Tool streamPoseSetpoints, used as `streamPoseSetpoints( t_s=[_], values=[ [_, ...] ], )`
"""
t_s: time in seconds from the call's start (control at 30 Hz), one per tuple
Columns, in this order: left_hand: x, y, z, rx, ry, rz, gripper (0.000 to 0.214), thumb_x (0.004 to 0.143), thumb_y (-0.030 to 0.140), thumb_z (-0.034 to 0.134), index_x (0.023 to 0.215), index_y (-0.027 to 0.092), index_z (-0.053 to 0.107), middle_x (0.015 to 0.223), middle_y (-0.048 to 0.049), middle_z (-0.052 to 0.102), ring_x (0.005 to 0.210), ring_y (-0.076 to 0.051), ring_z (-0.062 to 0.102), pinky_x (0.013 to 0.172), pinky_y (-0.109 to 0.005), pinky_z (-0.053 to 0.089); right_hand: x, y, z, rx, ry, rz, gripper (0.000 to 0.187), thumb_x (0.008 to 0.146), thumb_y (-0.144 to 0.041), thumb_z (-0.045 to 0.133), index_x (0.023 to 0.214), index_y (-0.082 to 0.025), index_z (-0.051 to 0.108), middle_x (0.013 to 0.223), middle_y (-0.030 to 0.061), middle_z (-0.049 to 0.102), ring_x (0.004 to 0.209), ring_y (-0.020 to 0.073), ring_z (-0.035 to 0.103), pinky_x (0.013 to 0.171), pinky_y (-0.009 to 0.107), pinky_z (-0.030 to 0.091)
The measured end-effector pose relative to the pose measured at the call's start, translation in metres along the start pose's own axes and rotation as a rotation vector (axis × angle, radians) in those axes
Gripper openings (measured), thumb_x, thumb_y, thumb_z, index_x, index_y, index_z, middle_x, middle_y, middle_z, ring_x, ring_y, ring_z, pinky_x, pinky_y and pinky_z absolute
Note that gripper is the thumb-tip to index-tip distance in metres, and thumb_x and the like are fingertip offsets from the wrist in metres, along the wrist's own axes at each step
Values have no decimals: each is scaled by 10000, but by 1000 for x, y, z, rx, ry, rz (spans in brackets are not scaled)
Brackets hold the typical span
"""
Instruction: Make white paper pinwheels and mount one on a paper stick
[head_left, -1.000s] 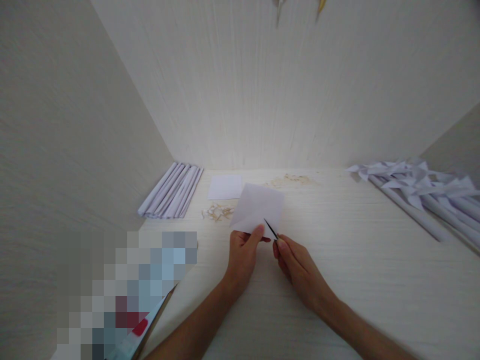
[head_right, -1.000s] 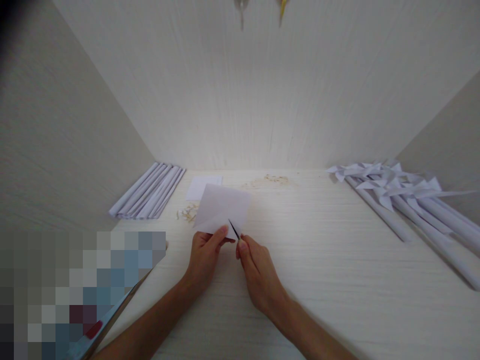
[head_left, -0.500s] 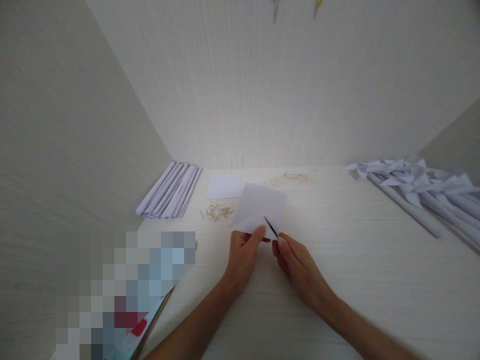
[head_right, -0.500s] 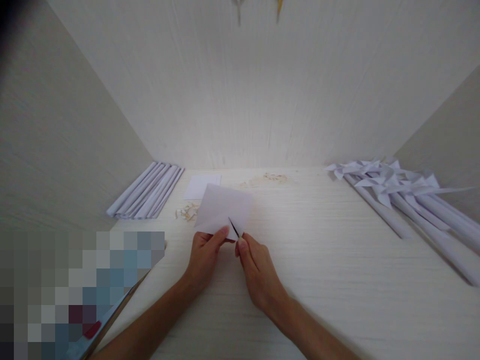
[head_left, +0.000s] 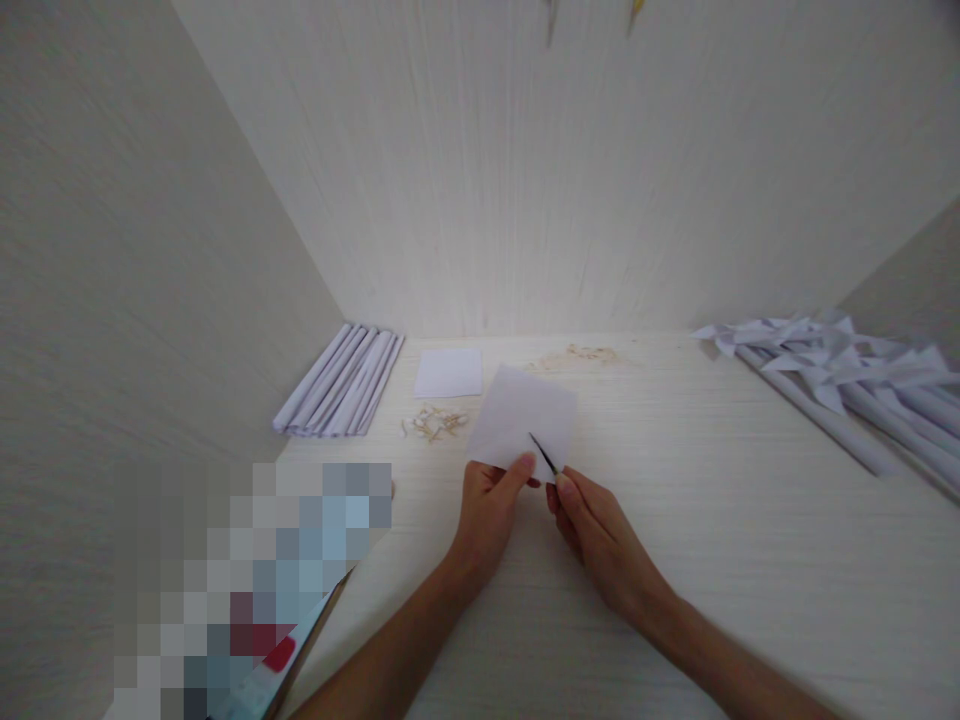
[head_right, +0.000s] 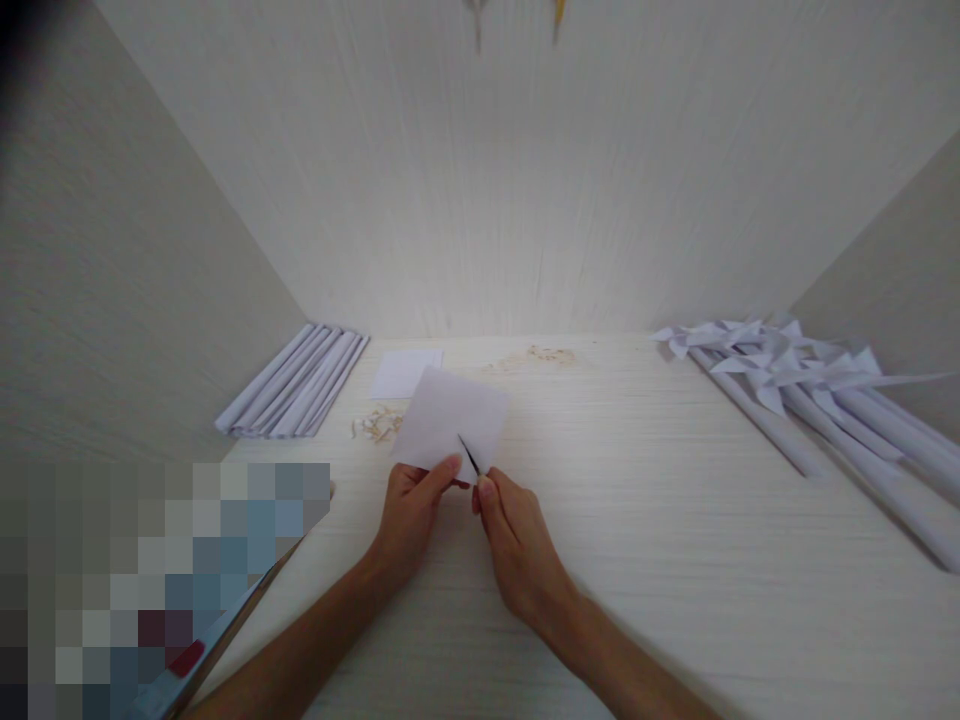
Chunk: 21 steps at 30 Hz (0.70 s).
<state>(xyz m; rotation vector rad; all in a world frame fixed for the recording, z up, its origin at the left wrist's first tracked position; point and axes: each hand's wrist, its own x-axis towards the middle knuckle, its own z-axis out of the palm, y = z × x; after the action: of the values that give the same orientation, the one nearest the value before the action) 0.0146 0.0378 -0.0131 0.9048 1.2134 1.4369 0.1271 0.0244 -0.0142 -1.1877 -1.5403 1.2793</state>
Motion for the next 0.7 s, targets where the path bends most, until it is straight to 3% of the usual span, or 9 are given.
streamPoseSetpoints(
  t_s=[0.37,0.47,0.6,0.7],
  values=[
    [2,-3,1,-40,32,-9,201,606,313,635,518,133,620,508,-9,594,520,-128,537,542,-256,443,0,-5,0,-30,-6,-16,381,843,-479,281,607,-195,376,508,-42,311,428,78,261,345,189,204],
    [5,-3,-1,-123,107,13,178,603,307,639,595,129,640,590,-27,636,572,-131,567,586,-258,458,-1,-4,-1,-23,-24,-24,382,838,-488,286,629,-193,408,473,-56,294,401,74,254,344,192,192],
    [9,3,-2,-244,201,46,164,568,230,660,698,136,626,675,-23,653,661,-126,594,653,-251,463,-2,-2,-2,153,-5,39,351,820,-495,343,670,-189,428,444,-82,255,373,58,209,333,178,160],
    [10,7,-1,-306,264,12,215,543,178,668,740,145,588,692,-4,646,645,-108,591,614,-230,464,0,-2,-2,385,55,86,324,800,-491,393,677,-191,406,422,-105,222,350,43,165,311,160,139]
  ],
)
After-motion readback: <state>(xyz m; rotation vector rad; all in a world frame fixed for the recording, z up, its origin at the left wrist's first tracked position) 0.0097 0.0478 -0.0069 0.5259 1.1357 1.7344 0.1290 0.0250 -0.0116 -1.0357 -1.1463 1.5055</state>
